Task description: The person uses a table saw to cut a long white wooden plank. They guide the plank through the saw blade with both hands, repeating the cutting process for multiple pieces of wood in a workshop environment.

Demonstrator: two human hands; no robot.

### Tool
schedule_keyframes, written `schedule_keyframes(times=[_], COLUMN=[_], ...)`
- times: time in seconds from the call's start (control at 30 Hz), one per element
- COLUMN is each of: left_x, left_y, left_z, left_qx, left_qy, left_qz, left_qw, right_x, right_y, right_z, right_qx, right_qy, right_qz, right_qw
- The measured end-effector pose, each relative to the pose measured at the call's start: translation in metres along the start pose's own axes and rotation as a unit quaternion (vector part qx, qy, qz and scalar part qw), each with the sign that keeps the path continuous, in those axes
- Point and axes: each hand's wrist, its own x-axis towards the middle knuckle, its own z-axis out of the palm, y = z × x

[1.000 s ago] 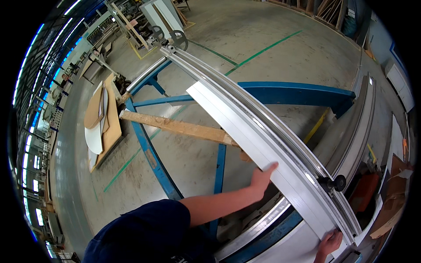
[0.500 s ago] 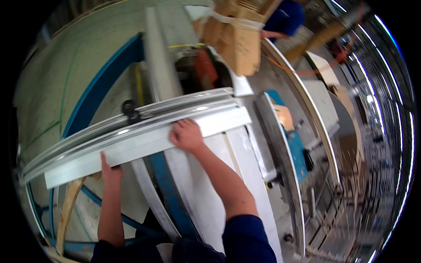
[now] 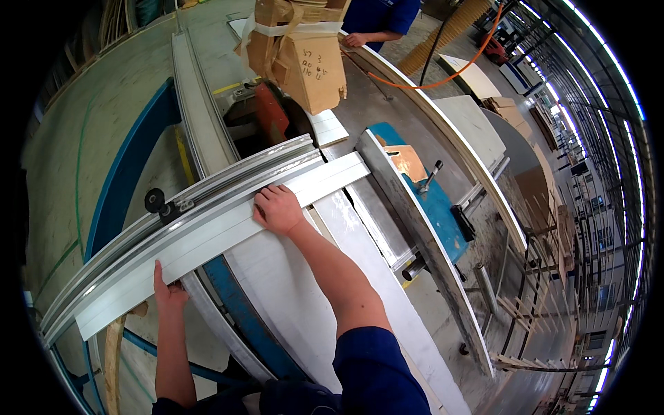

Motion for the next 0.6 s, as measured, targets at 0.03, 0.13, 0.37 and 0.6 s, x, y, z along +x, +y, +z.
schedule_keyframes(times=[0.03, 0.13, 0.37, 0.6], left_x=[0.002, 0.001, 0.017, 0.012], left_y=[-0.002, 0.003, 0.024, 0.021], left_z=[0.001, -0.003, -0.035, -0.028], left_qx=[-0.001, -0.003, -0.062, -0.015], left_qy=[0.005, 0.023, 0.036, 0.070], left_qz=[-0.003, -0.002, 0.089, 0.081], left_qw=[1.000, 1.000, 0.993, 0.994], right_x=[-0.002, -0.001, -0.002, -0.004], right_y=[0.003, 0.004, 0.004, 0.012], right_z=[-0.001, 0.000, -0.001, -0.008], right_qx=[-0.005, -0.007, 0.006, -0.011], right_qy=[0.000, 0.006, 0.008, 0.004], right_qz=[0.002, 0.002, 0.005, 0.009], right_qw=[1.000, 1.000, 1.000, 1.000])
